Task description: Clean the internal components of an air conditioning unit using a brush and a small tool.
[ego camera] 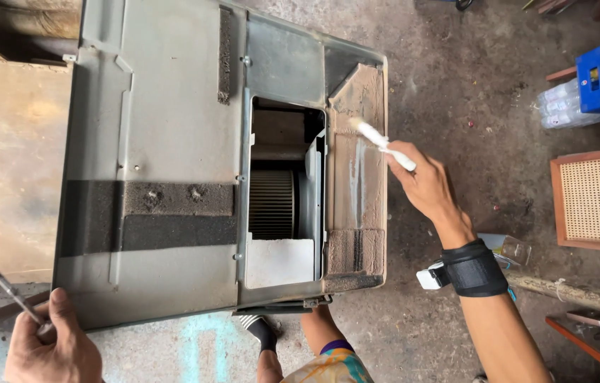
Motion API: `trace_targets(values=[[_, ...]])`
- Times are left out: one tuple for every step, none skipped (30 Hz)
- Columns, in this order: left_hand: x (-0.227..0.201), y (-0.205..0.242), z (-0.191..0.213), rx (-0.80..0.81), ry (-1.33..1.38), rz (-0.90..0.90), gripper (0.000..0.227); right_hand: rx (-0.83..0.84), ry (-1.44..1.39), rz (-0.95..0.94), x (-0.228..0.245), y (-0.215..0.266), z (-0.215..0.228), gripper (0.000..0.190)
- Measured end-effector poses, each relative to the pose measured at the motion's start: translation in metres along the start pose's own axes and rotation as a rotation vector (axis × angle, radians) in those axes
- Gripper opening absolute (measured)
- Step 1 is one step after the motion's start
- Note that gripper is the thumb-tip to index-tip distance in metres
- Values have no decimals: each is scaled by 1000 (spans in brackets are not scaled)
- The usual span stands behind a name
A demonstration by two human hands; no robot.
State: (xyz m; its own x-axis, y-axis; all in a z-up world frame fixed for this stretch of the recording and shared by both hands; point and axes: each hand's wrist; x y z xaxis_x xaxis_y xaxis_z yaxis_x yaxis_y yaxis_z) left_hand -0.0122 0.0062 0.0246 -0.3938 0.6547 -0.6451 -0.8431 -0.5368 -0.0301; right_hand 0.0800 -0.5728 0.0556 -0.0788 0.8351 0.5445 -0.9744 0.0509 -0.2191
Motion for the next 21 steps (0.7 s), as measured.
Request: trace_targets(values=[[6,2,-3,-36,-47,-22,41,38,-23,42,7,1,-1,24],[6,3,-4,-33,-46,-24,41,37,-21,40,6,7,-2,24],[6,3,-6,-48,9,-34,40,121,-13,0,5,14,-4,23],[6,4,-7,-65,65,-43,39,205,-5,-36,4,19,-5,21],[3,5,-7,-65,67,-44,39,204,-3,-36,6,30,-2,21],[0,5,-7,-67,106,-27,38,251,4,-35,8,41,1,19],[-3,6,-7,-69,145,-10,37,297,10,-35,10,52,4,17],[-16,5,-2,-71,146,-10,37,296,10,-33,20,59,10,17],[-28,5,2,-60,132,0,39,279,12,36,30,66,15,16],[-40,5,5,-50,120,12,40,262,16,107,38,72,22,15],[-38,6,4,-54,123,12,40,261,18,112,40,72,23,15],[-36,5,4,-38,148,16,39,217,40,146,43,74,22,16],[-34,5,3,-23,172,21,39,173,62,180,45,76,22,17],[-31,4,2,-17,171,20,39,174,63,174,38,78,13,17],[-28,4,1,-16,161,10,41,152,99,229,31,80,3,19],[-24,4,0,-13,150,3,44,133,135,285,23,83,-6,20],[-18,2,-3,-7,147,6,44,138,136,279,22,84,-11,20],[-11,0,-6,7,117,-26,45,163,186,306,22,85,-17,20],[-3,-2,-8,21,87,-57,45,188,235,333,21,87,-23,20],[2,-4,-15,19,82,-50,45,195,230,337,27,84,-23,20],[8,-6,-21,20,40,-69,44,206,252,335,34,82,-24,19]])
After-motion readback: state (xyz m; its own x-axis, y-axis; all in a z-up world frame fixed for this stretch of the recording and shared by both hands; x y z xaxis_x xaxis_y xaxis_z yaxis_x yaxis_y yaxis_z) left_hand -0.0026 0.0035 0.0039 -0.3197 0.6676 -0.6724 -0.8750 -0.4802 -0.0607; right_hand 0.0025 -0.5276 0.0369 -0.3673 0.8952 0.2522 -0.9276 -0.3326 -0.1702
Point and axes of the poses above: each hand's wrist, its own y-axis away from the middle knuckle, its own z-axis out of the back of the hand, x = y × z
